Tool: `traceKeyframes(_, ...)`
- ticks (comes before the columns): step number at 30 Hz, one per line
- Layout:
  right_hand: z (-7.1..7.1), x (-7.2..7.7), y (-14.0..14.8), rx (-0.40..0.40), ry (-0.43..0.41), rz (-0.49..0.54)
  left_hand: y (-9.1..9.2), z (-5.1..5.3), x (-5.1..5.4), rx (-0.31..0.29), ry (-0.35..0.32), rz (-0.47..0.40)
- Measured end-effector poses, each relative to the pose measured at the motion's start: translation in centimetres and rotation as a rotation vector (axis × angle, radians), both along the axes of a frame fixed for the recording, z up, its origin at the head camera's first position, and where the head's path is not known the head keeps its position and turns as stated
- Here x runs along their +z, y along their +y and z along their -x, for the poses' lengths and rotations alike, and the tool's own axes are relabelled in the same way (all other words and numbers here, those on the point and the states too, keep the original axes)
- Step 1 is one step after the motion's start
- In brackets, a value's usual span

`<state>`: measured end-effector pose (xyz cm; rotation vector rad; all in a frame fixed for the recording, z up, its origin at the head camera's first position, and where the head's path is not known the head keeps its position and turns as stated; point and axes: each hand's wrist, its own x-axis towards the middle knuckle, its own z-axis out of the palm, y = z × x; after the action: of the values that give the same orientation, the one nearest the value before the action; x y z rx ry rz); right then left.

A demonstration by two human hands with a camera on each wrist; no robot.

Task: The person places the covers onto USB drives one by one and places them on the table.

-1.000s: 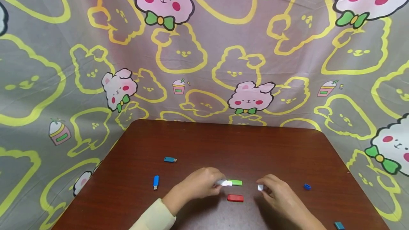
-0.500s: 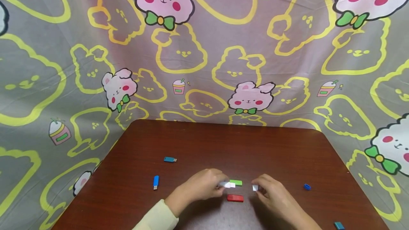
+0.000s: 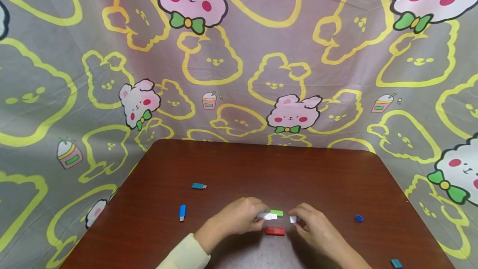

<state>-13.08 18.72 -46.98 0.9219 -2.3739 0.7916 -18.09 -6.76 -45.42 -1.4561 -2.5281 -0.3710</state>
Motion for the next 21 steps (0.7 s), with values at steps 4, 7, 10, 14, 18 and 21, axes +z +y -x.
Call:
traceKeyframes(4,0.06,0.02,-0.34,0.011,-0.024,0.009,0.19,-0.02,0.02,-0.014,0.000,-0.012)
traceKeyframes(7,0.14,0.05,-0.53,0.017,-0.015,0.013,0.32,-0.04,0.03,-0.020,0.004,-0.022)
traceKeyframes(10,0.19,0.05,-0.64,0.014,0.001,0.011,0.40,-0.03,-0.01,-0.024,0.022,-0.026)
traceKeyframes(14,0.18,0.05,-0.75,0.012,-0.016,0.009,0.48,-0.01,-0.11,-0.027,0.035,-0.024)
traceKeyframes(18,0.09,0.05,-0.91,0.011,-0.037,0.009,0.59,-0.03,-0.06,-0.027,0.025,-0.016)
traceKeyframes(21,0.07,0.02,-1.01,0.010,-0.036,0.010,0.67,-0.07,-0.02,-0.028,0.018,-0.011)
